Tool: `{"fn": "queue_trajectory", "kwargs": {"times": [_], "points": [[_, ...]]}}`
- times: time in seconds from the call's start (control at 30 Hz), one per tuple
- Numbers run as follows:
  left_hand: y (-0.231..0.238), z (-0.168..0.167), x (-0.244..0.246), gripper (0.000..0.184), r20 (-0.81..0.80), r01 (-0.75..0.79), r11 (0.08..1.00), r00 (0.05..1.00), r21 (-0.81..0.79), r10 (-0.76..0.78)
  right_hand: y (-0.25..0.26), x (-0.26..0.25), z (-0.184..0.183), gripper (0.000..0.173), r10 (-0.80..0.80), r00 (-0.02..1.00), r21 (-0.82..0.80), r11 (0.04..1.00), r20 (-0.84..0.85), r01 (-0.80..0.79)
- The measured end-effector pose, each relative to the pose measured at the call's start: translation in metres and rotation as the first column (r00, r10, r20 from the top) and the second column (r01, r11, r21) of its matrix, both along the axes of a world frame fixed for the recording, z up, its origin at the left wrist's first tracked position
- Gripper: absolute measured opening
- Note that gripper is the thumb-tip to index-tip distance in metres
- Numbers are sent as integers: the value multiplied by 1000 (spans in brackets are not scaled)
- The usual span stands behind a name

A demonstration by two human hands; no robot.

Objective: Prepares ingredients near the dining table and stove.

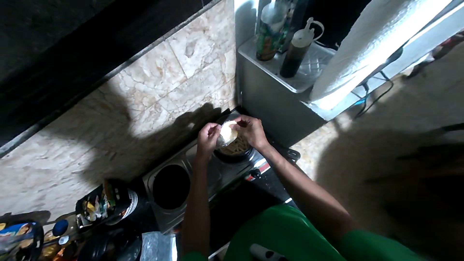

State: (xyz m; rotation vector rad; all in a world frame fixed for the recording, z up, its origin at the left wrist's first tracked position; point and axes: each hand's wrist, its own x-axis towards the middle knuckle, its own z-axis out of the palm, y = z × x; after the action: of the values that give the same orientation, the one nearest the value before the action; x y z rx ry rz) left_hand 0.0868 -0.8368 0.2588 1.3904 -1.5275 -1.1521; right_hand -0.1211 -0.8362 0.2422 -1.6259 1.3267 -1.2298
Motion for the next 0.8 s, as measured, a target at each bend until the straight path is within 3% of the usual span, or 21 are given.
{"fn": "queue_trajectory", "kwargs": {"times": [0.13,0.33,0.57,0.8], "points": [[-1,2,1,28,129,87,986,989,-142,-69,-1,-1,8,12,68,996,-22,997,-65,-69],[-4,22,-4,20,331,187,936,940,-299,-82,-4,-5,19,8,148,976,-73,984,-161,-161],[-5,35,-4,23,375,188,962,921,-199,-102,-8,-10,19,8,173,961,-134,970,-217,-205],[-4,37,-5,28,278,148,985,953,-88,-118,-10,-14,12,14,171,949,-270,932,-264,-243]]}}
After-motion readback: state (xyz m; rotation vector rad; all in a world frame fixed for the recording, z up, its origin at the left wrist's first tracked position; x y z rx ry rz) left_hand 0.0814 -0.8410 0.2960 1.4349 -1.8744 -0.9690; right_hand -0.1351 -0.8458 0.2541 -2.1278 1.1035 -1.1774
